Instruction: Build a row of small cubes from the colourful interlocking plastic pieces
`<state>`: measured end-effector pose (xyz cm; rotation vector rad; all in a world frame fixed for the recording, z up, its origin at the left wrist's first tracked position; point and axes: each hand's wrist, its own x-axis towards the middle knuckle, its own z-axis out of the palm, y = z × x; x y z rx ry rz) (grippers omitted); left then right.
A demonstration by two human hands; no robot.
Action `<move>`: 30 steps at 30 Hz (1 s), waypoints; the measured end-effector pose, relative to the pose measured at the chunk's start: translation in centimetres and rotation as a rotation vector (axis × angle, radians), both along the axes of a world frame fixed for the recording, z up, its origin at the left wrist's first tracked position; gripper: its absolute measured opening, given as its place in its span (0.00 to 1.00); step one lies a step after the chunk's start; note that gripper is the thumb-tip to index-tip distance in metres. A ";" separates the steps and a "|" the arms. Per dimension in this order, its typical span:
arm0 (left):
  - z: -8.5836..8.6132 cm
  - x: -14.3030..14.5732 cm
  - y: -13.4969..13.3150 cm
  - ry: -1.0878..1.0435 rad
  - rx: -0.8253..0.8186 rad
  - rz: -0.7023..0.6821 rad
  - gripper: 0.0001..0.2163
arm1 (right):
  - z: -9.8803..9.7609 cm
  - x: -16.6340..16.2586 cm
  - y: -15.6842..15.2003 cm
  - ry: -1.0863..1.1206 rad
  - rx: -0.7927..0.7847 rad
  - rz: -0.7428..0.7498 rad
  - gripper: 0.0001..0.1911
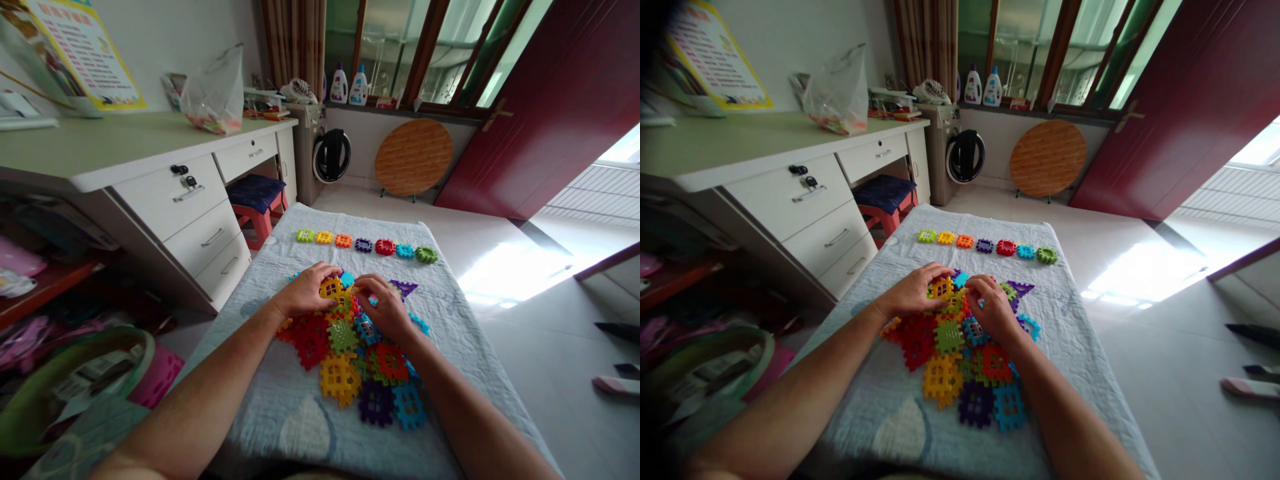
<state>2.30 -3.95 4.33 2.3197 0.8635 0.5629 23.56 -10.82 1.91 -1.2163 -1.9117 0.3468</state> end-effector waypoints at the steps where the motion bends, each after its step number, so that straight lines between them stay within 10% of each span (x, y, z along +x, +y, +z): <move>1: -0.1 0.1 0.0 0.000 0.009 0.005 0.28 | 0.0 0.0 0.0 -0.012 -0.010 0.011 0.10; 30: -0.4 0.4 -0.4 -0.069 -0.132 0.024 0.28 | 0.5 0.5 -0.1 -0.044 -0.005 0.005 0.15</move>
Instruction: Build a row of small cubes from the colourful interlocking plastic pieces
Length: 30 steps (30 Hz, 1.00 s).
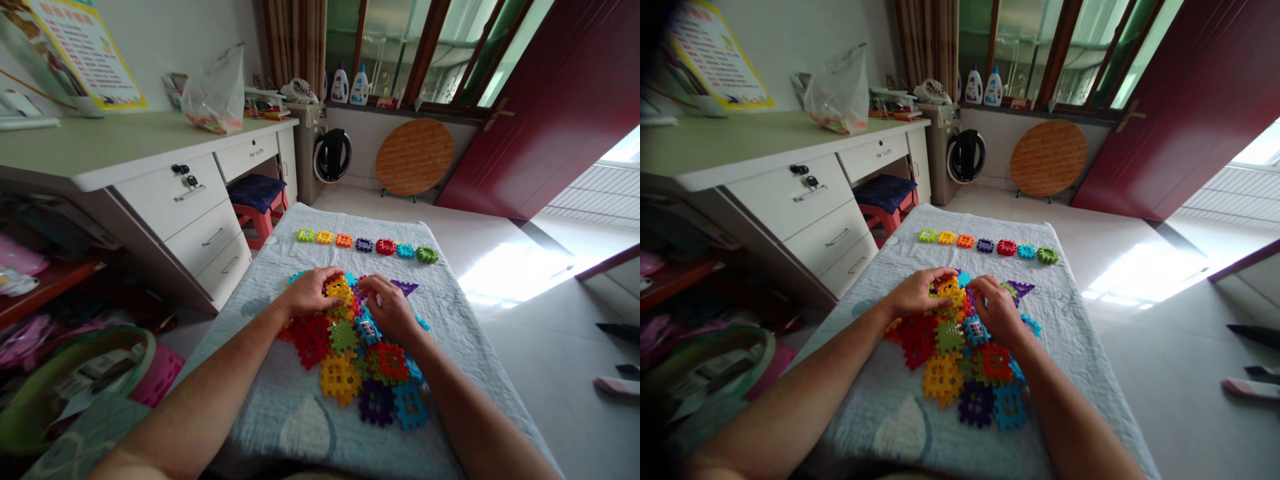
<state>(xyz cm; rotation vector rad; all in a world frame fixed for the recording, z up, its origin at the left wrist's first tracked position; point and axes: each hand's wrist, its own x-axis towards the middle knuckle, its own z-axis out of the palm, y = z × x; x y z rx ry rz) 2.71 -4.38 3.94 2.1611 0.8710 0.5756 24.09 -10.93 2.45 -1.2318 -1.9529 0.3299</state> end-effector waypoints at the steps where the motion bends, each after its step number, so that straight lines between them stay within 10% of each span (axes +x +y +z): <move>1: 0.0 0.1 0.0 0.033 0.033 -0.002 0.29 | 0.0 0.3 0.1 0.017 0.010 -0.035 0.14; 30: -0.7 0.4 -0.1 0.193 0.226 -0.090 0.25 | -0.7 0.4 0.1 -0.032 -0.157 0.102 0.24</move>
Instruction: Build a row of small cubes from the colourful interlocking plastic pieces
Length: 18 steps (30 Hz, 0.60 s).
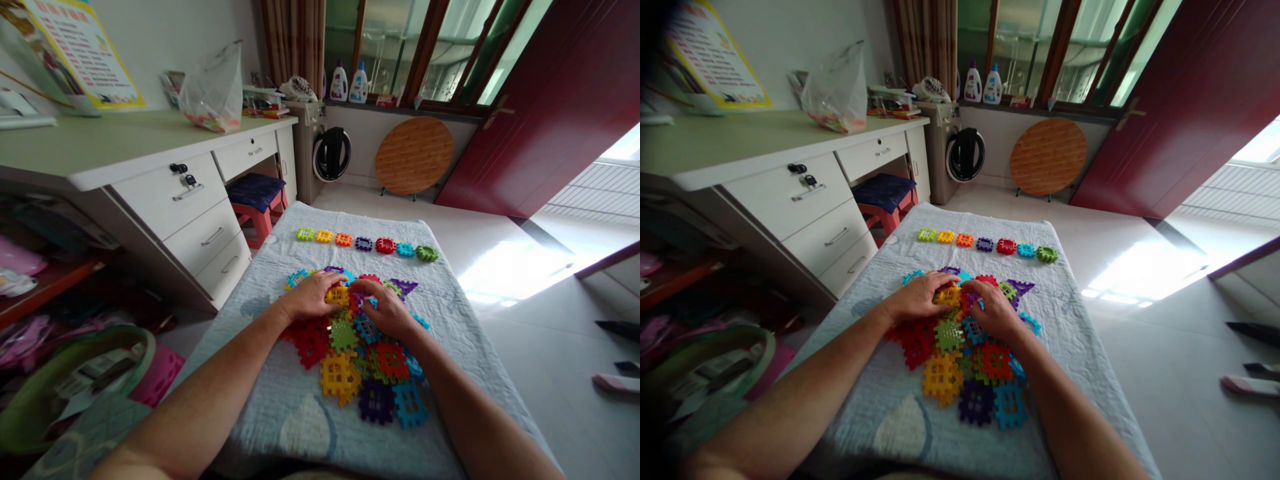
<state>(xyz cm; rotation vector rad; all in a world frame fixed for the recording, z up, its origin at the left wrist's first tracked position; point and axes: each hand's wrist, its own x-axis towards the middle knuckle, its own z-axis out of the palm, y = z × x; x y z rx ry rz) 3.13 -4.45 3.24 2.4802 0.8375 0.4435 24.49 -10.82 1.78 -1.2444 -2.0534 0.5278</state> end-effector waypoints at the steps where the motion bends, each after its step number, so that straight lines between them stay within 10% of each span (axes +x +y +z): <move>1: 0.0 0.0 0.0 -0.001 -0.004 0.000 0.26 | 0.1 0.0 0.0 0.005 -0.006 0.005 0.25; 18: 0.8 0.2 -0.8 -0.263 -0.088 0.052 0.26 | 0.2 0.0 -0.1 0.055 -0.018 -0.044 0.17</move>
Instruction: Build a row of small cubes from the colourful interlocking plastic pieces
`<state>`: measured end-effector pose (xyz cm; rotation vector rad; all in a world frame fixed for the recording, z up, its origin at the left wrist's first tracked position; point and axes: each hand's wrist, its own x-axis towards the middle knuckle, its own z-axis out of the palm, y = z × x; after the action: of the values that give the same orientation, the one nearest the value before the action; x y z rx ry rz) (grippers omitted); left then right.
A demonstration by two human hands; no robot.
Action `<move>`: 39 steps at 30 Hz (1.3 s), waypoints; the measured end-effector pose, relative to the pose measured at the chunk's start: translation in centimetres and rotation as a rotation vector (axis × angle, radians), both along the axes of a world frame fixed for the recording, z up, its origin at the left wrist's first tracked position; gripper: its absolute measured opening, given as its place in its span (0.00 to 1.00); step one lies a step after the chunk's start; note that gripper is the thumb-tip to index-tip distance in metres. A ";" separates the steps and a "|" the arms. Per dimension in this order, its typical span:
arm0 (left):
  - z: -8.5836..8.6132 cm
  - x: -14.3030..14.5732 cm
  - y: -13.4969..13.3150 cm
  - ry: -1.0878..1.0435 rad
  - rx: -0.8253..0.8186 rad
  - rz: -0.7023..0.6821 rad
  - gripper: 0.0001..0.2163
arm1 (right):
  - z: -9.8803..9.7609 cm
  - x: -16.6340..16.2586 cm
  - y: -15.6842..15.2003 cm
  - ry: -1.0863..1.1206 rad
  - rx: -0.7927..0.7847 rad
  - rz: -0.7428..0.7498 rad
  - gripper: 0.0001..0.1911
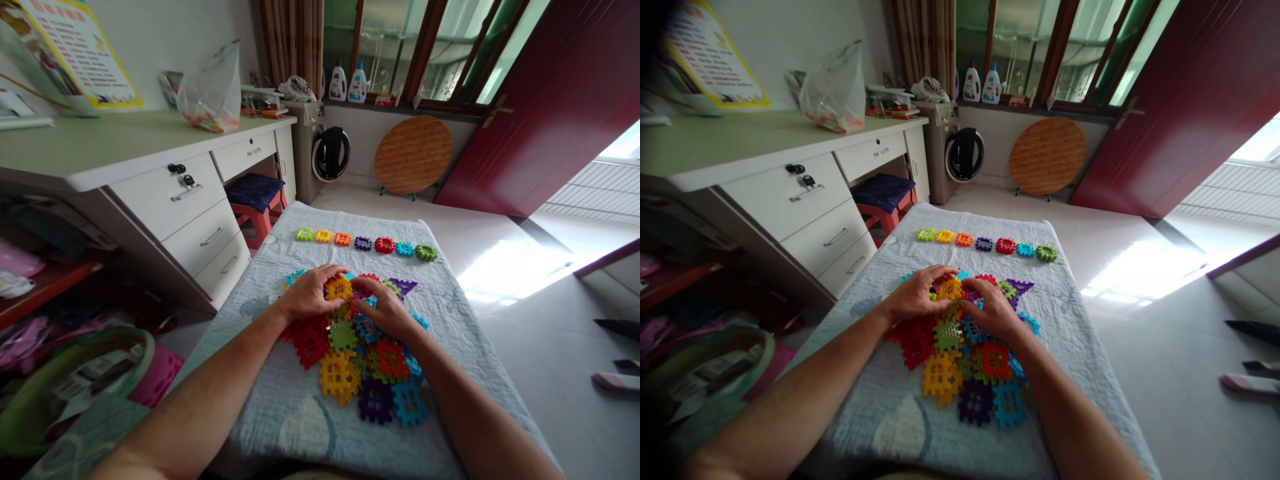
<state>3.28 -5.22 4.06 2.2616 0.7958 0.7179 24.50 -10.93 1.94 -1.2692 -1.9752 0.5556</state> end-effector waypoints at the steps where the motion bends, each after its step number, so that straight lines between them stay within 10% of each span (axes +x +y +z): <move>1: 0.1 0.0 -0.1 0.004 -0.016 -0.012 0.27 | 0.1 -0.1 0.0 0.008 -0.009 0.006 0.18; 31: -0.8 1.4 -0.8 0.043 0.099 0.078 0.28 | -0.9 -0.2 0.5 0.538 -0.321 0.131 0.24; 39: 0.5 0.0 1.6 0.035 0.083 0.261 0.26 | -0.9 2.0 1.1 0.142 -0.050 -0.210 0.16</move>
<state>3.30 -3.62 4.52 2.2731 1.1113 0.8460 26.54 -9.81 1.07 -1.4077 -1.6968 0.5765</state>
